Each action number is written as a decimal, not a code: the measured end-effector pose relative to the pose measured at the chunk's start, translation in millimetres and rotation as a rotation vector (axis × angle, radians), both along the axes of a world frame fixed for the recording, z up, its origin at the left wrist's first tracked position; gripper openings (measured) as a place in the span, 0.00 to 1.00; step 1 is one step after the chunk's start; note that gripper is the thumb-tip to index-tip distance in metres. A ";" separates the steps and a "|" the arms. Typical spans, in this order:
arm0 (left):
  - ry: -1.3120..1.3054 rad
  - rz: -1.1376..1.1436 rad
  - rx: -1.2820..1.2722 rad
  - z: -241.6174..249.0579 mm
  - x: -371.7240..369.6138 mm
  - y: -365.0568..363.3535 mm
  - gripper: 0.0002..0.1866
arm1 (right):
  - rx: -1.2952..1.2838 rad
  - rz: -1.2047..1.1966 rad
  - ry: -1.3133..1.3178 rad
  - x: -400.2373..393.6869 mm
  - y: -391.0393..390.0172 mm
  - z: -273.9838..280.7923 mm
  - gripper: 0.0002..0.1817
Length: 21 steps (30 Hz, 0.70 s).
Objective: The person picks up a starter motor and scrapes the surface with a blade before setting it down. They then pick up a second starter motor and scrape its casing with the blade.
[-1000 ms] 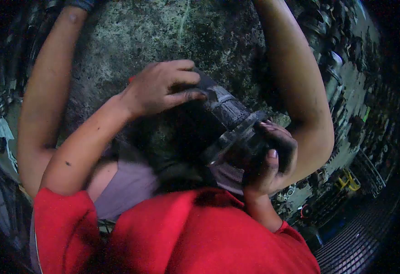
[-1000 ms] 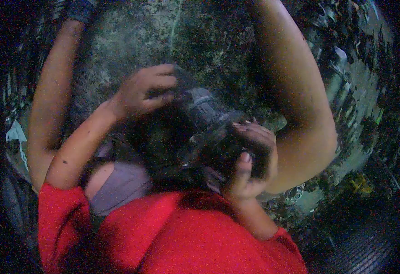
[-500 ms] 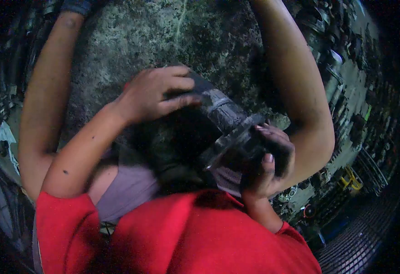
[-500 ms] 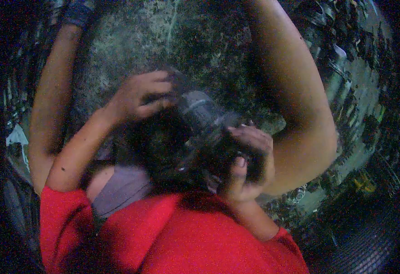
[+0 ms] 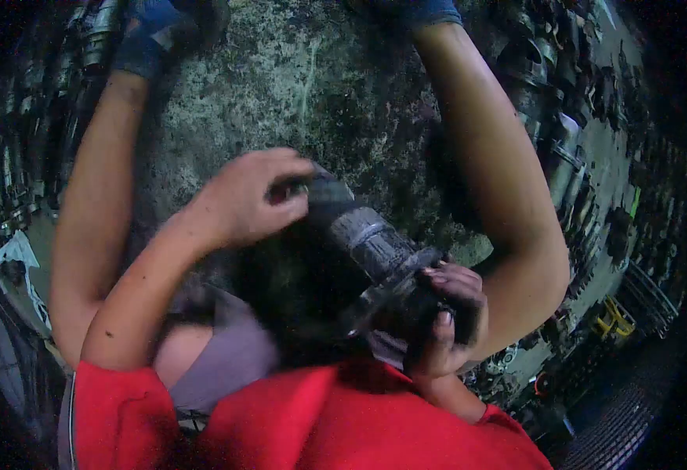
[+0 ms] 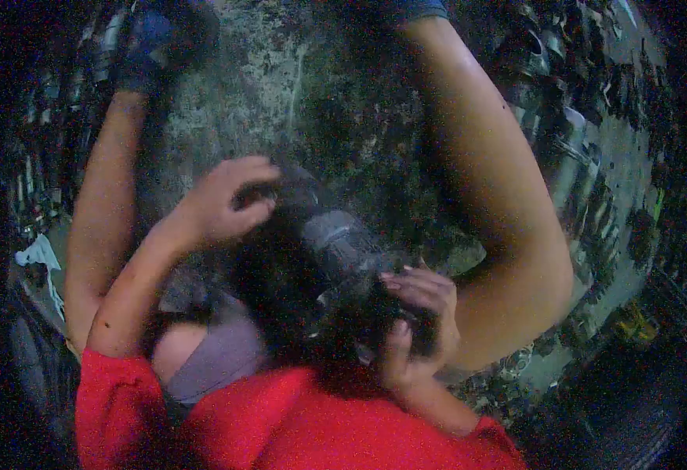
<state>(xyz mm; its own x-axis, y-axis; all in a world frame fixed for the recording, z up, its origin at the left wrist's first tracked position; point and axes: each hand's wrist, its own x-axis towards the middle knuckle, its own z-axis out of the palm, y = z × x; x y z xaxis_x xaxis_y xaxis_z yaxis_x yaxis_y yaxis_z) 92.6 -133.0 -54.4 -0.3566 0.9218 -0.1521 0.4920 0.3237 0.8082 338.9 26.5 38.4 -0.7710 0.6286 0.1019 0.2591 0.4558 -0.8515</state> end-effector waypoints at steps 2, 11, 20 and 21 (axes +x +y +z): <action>0.029 0.070 -0.034 16.1 -8.8 1.8 0.24 | 0.013 0.001 -0.012 -0.2 0.1 1.3 0.18; -0.287 0.328 -0.173 67.6 75.7 -24.4 0.25 | 0.018 0.011 -0.002 3.1 2.3 -3.0 0.18; -0.484 0.372 -0.107 66.5 114.9 -43.3 0.21 | -0.003 -0.028 -0.001 0.5 -1.3 -2.5 0.20; -0.477 0.313 -0.018 64.8 115.8 -44.5 0.23 | 0.005 -0.024 0.000 0.1 -2.3 -2.1 0.21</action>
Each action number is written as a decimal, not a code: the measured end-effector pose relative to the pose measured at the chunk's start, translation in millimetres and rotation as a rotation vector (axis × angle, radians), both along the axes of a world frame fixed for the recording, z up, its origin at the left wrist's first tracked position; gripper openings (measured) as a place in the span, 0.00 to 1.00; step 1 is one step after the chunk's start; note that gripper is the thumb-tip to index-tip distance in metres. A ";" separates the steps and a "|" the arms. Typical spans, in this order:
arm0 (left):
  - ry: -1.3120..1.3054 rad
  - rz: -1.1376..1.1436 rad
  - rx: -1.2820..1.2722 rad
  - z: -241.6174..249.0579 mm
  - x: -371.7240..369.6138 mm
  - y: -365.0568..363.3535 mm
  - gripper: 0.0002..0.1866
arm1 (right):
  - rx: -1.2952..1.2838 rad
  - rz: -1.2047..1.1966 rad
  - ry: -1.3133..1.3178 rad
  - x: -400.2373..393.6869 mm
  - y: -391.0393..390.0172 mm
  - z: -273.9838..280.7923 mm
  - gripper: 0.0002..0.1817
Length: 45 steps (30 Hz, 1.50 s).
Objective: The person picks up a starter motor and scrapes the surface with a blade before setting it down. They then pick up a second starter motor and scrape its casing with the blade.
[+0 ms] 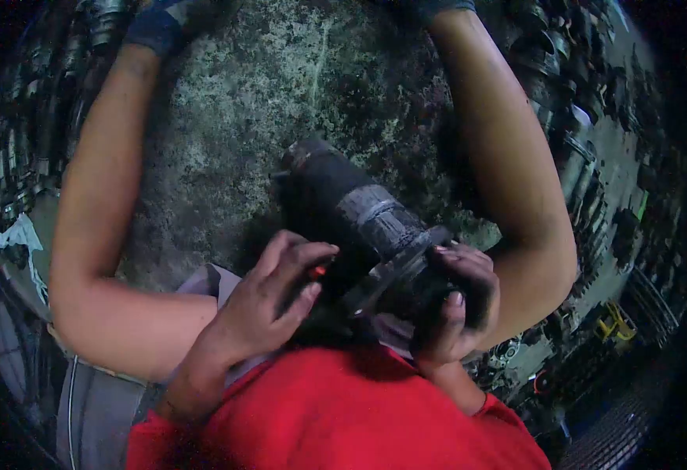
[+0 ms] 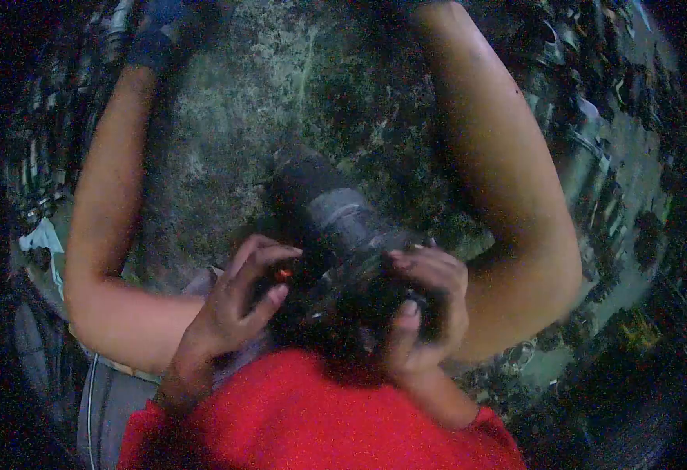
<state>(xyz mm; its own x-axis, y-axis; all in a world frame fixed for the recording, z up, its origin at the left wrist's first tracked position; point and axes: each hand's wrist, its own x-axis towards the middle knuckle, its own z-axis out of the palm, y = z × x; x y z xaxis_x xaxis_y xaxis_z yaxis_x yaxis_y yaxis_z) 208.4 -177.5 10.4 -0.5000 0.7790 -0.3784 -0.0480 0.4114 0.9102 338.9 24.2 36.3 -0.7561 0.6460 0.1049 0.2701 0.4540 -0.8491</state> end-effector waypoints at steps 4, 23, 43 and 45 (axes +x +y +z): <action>0.062 -0.050 0.034 -5.6 1.5 -2.5 0.28 | 0.015 -0.007 -0.019 -2.0 -2.6 1.0 0.22; -0.205 0.159 0.177 0.8 41.1 -10.4 0.31 | -0.028 -0.081 0.017 0.7 -5.4 -3.3 0.24; 0.049 0.128 0.117 4.2 32.1 -4.9 0.30 | -0.014 -0.127 0.029 3.8 -5.1 -7.7 0.23; 0.073 0.127 0.126 3.0 33.0 -5.8 0.30 | -0.042 -0.141 0.035 2.2 -7.6 -5.6 0.22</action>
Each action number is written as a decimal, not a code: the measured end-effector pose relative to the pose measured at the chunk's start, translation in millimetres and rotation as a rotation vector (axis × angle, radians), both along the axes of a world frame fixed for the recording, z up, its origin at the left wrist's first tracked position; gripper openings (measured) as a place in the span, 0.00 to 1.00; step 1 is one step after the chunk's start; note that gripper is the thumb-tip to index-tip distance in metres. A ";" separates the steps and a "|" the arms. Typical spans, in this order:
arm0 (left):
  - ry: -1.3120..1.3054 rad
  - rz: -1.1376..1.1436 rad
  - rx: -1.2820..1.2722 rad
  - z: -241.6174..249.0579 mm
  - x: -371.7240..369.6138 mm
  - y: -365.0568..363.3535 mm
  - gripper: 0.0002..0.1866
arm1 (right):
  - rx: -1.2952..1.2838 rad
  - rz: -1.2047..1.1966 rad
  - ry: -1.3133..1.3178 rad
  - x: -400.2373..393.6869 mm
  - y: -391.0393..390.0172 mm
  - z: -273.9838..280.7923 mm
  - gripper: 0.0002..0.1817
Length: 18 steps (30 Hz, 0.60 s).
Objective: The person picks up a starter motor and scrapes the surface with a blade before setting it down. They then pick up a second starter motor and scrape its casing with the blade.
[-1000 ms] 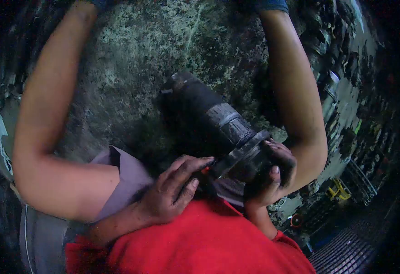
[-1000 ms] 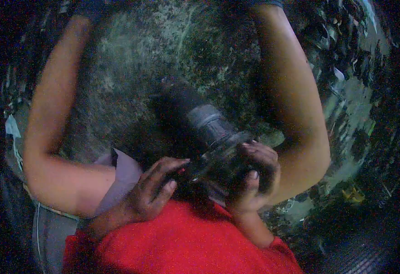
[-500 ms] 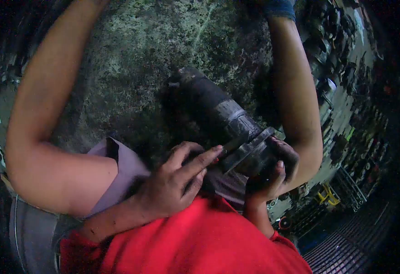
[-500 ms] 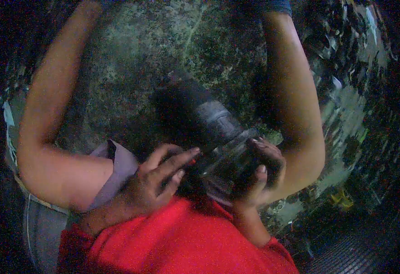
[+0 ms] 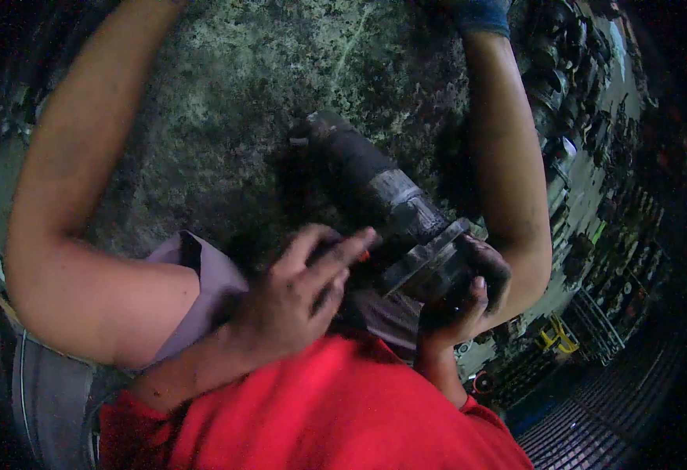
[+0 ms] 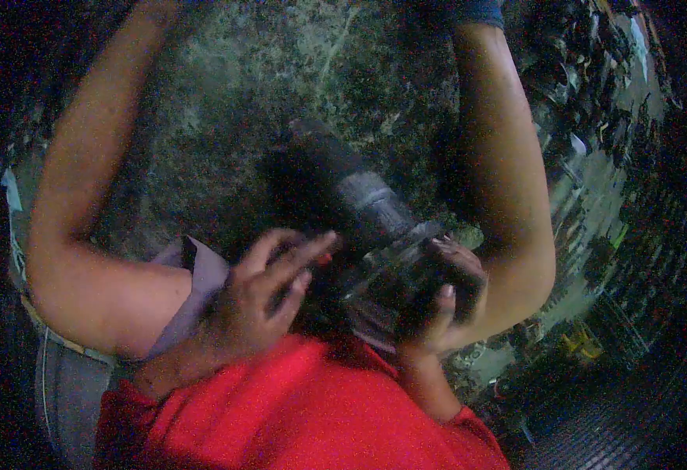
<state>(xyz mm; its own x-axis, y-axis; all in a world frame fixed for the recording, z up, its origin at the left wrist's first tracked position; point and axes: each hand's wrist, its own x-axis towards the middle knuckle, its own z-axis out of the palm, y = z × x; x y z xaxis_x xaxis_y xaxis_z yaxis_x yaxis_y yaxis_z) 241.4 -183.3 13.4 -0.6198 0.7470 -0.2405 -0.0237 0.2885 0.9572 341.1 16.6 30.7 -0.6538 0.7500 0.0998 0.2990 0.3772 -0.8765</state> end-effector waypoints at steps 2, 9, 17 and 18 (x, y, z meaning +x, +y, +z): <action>-0.115 0.053 -0.021 -5.3 -1.3 -0.5 0.31 | 0.000 0.008 0.017 2.0 1.7 -2.2 0.22; -0.068 0.080 0.008 -8.0 2.2 0.7 0.33 | -0.012 0.014 0.035 2.1 0.8 -1.6 0.22; -0.089 0.029 -0.007 -4.5 1.5 -1.8 0.29 | 0.005 0.017 0.014 0.6 1.3 -1.1 0.23; -0.090 0.029 -0.008 -6.6 1.1 -1.5 0.29 | 0.010 0.023 0.013 0.7 1.5 -0.9 0.23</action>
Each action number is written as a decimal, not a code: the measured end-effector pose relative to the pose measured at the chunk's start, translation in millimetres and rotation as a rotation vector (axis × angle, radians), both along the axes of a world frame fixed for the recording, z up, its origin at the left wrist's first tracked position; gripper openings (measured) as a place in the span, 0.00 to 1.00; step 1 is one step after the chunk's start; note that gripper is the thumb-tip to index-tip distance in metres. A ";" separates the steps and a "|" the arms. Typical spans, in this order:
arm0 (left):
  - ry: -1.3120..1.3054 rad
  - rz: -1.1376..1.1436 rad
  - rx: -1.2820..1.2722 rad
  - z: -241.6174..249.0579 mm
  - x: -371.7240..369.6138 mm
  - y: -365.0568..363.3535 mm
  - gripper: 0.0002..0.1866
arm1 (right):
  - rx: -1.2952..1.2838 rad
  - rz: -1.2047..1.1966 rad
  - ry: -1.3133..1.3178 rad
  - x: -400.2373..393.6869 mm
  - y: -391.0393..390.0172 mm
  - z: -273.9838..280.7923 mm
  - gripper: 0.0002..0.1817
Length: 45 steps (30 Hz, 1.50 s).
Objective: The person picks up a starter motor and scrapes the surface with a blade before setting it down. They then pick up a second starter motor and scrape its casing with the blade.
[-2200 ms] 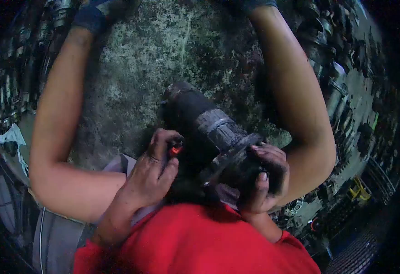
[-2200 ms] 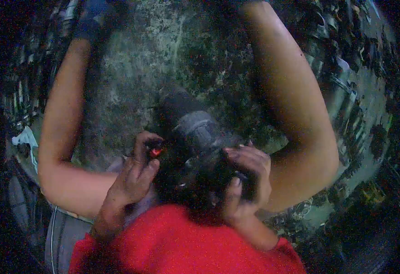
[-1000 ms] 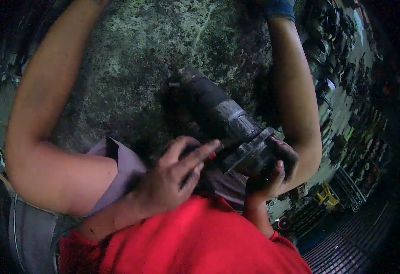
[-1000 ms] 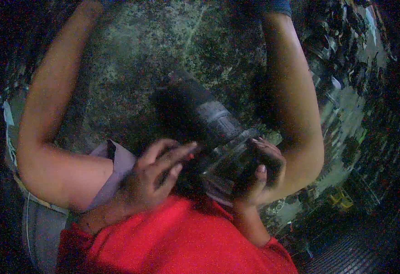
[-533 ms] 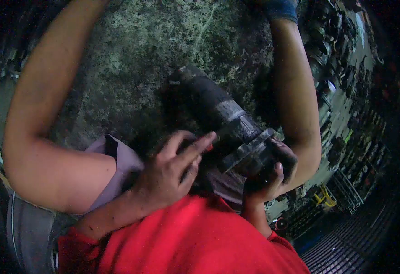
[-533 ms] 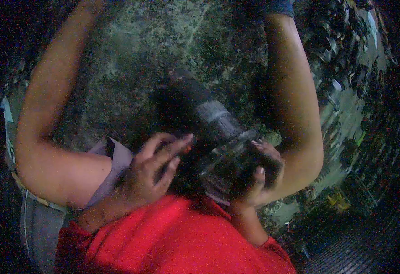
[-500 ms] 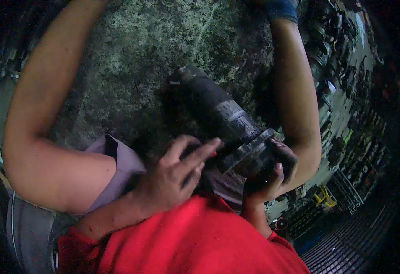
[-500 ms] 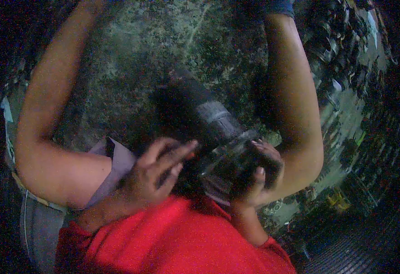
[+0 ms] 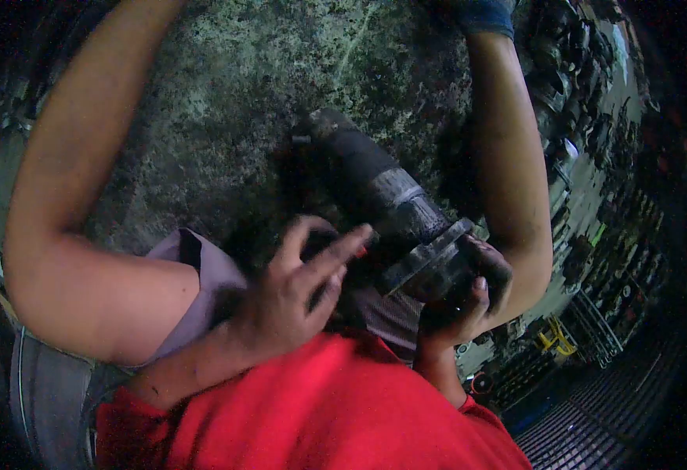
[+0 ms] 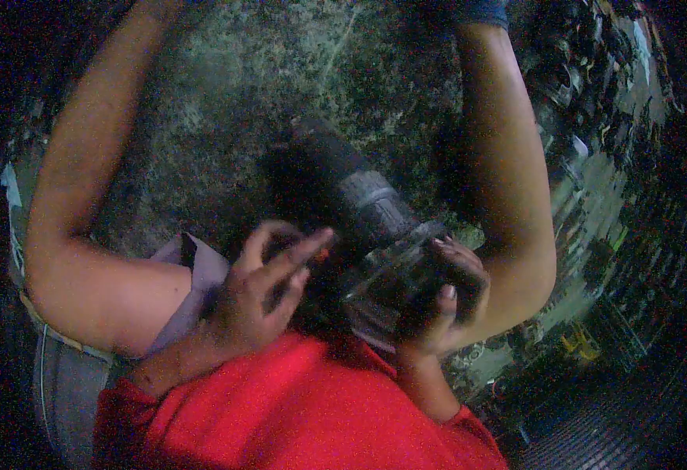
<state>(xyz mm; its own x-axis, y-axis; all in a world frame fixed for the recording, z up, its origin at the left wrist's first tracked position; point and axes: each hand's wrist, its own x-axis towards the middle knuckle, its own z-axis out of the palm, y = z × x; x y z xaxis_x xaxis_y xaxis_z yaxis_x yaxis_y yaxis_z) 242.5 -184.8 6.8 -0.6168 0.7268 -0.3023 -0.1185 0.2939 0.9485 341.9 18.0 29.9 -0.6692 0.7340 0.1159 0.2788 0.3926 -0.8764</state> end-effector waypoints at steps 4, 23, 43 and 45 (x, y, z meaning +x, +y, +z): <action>0.098 0.043 -0.007 -0.7 -2.1 1.5 0.32 | 0.027 -0.001 -0.025 -0.8 -1.0 1.1 0.24; 0.093 0.011 -0.049 1.5 -6.9 -0.5 0.31 | -0.027 -0.023 0.012 3.4 -0.4 -2.2 0.23; 0.060 -0.004 -0.092 3.9 -12.5 3.5 0.30 | -0.041 -0.049 0.018 3.2 -1.5 -2.2 0.23; 0.070 -0.013 -0.132 2.2 -14.0 5.1 0.30 | 0.026 0.019 0.001 3.3 2.0 -2.4 0.22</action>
<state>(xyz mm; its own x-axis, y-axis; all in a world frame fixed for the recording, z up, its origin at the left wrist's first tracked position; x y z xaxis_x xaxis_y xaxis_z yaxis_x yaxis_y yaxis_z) 228.5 -179.7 9.0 -0.6306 0.6913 -0.3528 -0.0492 0.4181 0.9071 345.1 20.0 27.5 -0.6828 0.7180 0.1353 0.2706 0.4205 -0.8660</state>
